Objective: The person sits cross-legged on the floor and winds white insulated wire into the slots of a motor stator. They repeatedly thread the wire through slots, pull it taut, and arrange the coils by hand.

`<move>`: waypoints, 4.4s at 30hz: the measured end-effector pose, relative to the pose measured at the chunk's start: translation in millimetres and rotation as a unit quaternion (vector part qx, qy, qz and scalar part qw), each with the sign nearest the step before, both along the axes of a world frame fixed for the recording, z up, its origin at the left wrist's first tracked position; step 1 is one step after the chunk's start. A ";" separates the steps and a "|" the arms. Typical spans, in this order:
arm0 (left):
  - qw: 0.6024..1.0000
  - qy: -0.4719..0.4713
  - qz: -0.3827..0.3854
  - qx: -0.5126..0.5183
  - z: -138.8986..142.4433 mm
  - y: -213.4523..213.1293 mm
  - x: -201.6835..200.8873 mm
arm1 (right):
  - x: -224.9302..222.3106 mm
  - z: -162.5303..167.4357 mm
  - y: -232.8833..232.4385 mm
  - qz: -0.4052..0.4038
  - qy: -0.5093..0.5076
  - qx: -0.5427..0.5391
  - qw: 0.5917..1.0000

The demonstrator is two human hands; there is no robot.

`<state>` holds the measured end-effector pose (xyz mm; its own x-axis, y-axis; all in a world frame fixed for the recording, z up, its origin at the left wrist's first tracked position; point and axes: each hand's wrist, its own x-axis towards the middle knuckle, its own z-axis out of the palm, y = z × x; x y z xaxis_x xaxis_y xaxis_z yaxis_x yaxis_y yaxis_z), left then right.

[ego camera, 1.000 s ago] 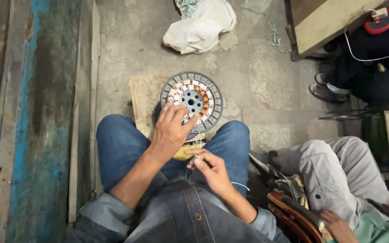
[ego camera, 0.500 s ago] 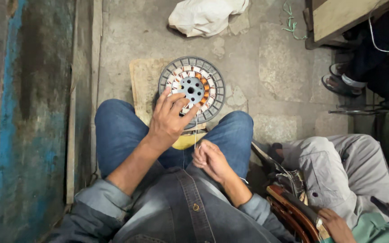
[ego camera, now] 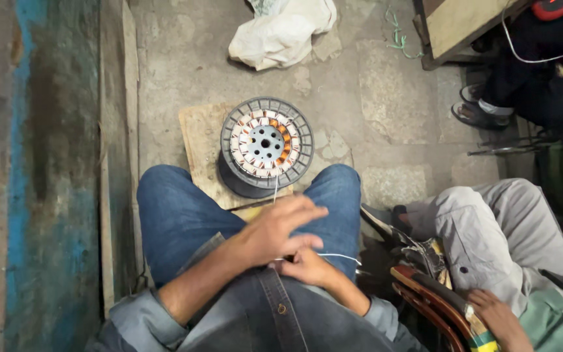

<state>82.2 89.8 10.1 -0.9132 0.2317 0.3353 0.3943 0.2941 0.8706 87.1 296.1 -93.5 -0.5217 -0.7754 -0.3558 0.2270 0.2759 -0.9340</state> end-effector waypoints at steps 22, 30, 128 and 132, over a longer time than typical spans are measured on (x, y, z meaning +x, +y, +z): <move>0.957 -0.028 0.013 0.289 -49.9 5.4 30.9 | -38.6 40.3 -14.4 -0.194 0.180 -0.020 0.964; 0.939 -0.250 0.153 0.181 -55.1 -21.7 36.8 | -80.3 62.7 34.6 -0.170 0.138 0.072 0.973; 0.880 -0.232 0.413 0.024 -131.9 -67.4 97.0 | -159.4 97.4 -66.3 -0.119 0.335 -0.080 0.931; 0.892 -0.193 0.405 -0.057 -127.5 -64.8 98.2 | -163.2 93.5 -75.9 -0.119 0.227 -0.075 0.964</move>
